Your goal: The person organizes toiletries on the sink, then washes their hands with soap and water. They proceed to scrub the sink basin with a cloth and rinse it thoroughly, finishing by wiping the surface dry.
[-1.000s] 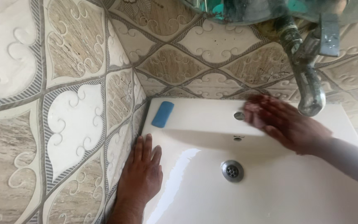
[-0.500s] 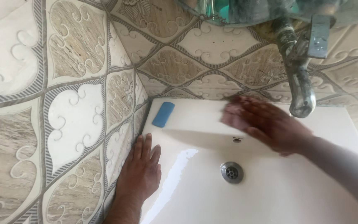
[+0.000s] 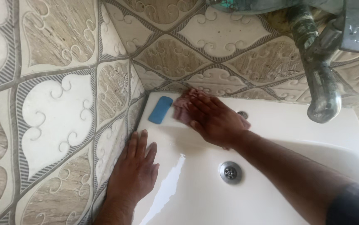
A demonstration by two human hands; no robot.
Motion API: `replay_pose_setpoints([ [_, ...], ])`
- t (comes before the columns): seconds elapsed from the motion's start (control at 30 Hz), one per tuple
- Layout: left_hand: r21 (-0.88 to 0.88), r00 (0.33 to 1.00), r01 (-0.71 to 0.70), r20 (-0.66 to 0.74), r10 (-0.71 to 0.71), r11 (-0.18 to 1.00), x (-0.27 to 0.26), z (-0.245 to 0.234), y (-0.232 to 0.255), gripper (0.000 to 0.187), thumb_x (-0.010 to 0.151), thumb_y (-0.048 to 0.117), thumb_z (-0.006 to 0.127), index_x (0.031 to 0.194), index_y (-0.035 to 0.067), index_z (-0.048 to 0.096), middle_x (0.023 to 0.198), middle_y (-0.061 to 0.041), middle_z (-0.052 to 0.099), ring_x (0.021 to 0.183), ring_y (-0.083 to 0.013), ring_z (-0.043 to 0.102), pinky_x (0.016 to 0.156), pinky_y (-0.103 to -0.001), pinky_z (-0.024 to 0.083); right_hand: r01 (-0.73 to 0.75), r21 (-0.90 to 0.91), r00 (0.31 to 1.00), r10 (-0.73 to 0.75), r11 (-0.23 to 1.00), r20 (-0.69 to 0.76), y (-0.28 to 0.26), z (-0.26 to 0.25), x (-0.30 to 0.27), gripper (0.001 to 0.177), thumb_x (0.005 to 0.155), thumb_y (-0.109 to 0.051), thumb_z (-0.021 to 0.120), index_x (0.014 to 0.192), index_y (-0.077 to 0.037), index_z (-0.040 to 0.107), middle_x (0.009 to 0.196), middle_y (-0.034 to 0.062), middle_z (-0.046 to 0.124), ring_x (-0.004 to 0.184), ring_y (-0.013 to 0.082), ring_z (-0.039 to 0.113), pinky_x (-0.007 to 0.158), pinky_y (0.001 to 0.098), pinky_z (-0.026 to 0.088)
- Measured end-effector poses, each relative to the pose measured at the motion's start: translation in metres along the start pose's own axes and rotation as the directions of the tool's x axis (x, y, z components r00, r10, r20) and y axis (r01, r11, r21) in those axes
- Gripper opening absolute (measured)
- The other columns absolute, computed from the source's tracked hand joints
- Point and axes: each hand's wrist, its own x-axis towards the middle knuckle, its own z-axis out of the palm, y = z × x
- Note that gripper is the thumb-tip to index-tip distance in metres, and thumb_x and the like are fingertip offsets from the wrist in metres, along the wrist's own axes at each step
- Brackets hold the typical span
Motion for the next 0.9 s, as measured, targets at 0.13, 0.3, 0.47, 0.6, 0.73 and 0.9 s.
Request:
replay_pose_setpoints([
  [0.13, 0.025, 1.0, 0.008, 0.016, -0.008, 1.0, -0.001, 0.0, 0.003, 0.066, 0.098, 0.042, 0.047, 0.155, 0.01, 0.036, 0.168, -0.024, 0.011, 0.155, -0.0408, 0.011, 0.121, -0.045, 0.017, 0.054, 0.036, 0.996, -0.051, 0.998, -0.067, 0.018, 0.01, -0.017, 0.068, 0.105, -0.054, 0.025, 0.16, -0.015, 0.029, 0.167, 0.0098, 0.024, 0.155, 0.024, 0.014, 0.126, 0.0404, 0.007],
  [0.3, 0.024, 0.998, 0.02, 0.054, -0.021, 1.0, -0.001, -0.009, 0.007, 0.065, 0.099, 0.043, 0.044, 0.156, 0.012, 0.032, 0.17, -0.022, 0.005, 0.157, -0.0388, 0.006, 0.122, -0.044, 0.014, -0.019, -0.038, 0.997, 0.016, 0.999, -0.073, 0.107, -0.016, -0.138, 0.066, 0.104, -0.053, 0.03, 0.157, -0.014, 0.031, 0.165, 0.0113, 0.024, 0.154, 0.0283, 0.014, 0.123, 0.0424, 0.009],
  [0.47, 0.062, 0.995, 0.007, 0.097, -0.013, 0.998, -0.002, -0.01, 0.006, 0.066, 0.101, 0.043, 0.042, 0.157, 0.01, 0.028, 0.17, -0.024, 0.003, 0.156, -0.0404, 0.005, 0.121, -0.044, 0.012, 0.138, -0.081, 0.979, -0.149, 0.987, -0.138, 0.15, -0.023, -0.204, 0.064, 0.106, -0.043, 0.019, 0.157, -0.005, 0.028, 0.167, 0.0162, 0.021, 0.156, 0.0308, 0.01, 0.126, 0.044, 0.009],
  [0.6, 0.036, 0.997, 0.004, 0.077, -0.007, 0.999, 0.0, -0.008, 0.004, 0.067, 0.099, 0.042, 0.045, 0.155, 0.009, 0.03, 0.169, -0.025, 0.006, 0.156, -0.0409, 0.007, 0.121, -0.045, 0.013, -0.016, -0.104, 0.998, 0.011, 0.994, -0.054, 0.108, -0.011, -0.139, 0.067, 0.104, -0.053, 0.023, 0.159, -0.015, 0.027, 0.168, 0.0114, 0.02, 0.156, 0.0269, 0.009, 0.124, 0.0424, 0.006],
  [0.73, 0.012, 1.0, 0.009, 0.03, -0.009, 1.0, -0.001, -0.005, 0.005, 0.065, 0.097, 0.039, 0.048, 0.153, 0.01, 0.035, 0.169, -0.024, 0.011, 0.156, -0.0405, 0.011, 0.121, -0.045, 0.016, 0.094, -0.113, 0.99, -0.105, 0.989, -0.094, 0.027, 0.001, -0.036, 0.067, 0.104, -0.055, 0.02, 0.156, -0.014, 0.027, 0.164, 0.0104, 0.022, 0.155, 0.0247, 0.011, 0.125, 0.0432, 0.003],
  [0.9, 0.02, 1.0, 0.016, -0.008, -0.016, 1.0, 0.0, 0.0, 0.003, 0.065, 0.097, 0.037, 0.05, 0.154, 0.009, 0.036, 0.169, -0.023, 0.012, 0.156, -0.0405, 0.013, 0.121, -0.044, 0.018, 0.052, 0.029, 0.998, -0.051, 0.998, -0.036, -0.006, 0.005, 0.009, 0.069, 0.106, -0.055, 0.025, 0.16, -0.012, 0.03, 0.167, 0.0097, 0.026, 0.157, 0.0239, 0.016, 0.128, 0.0402, 0.007],
])
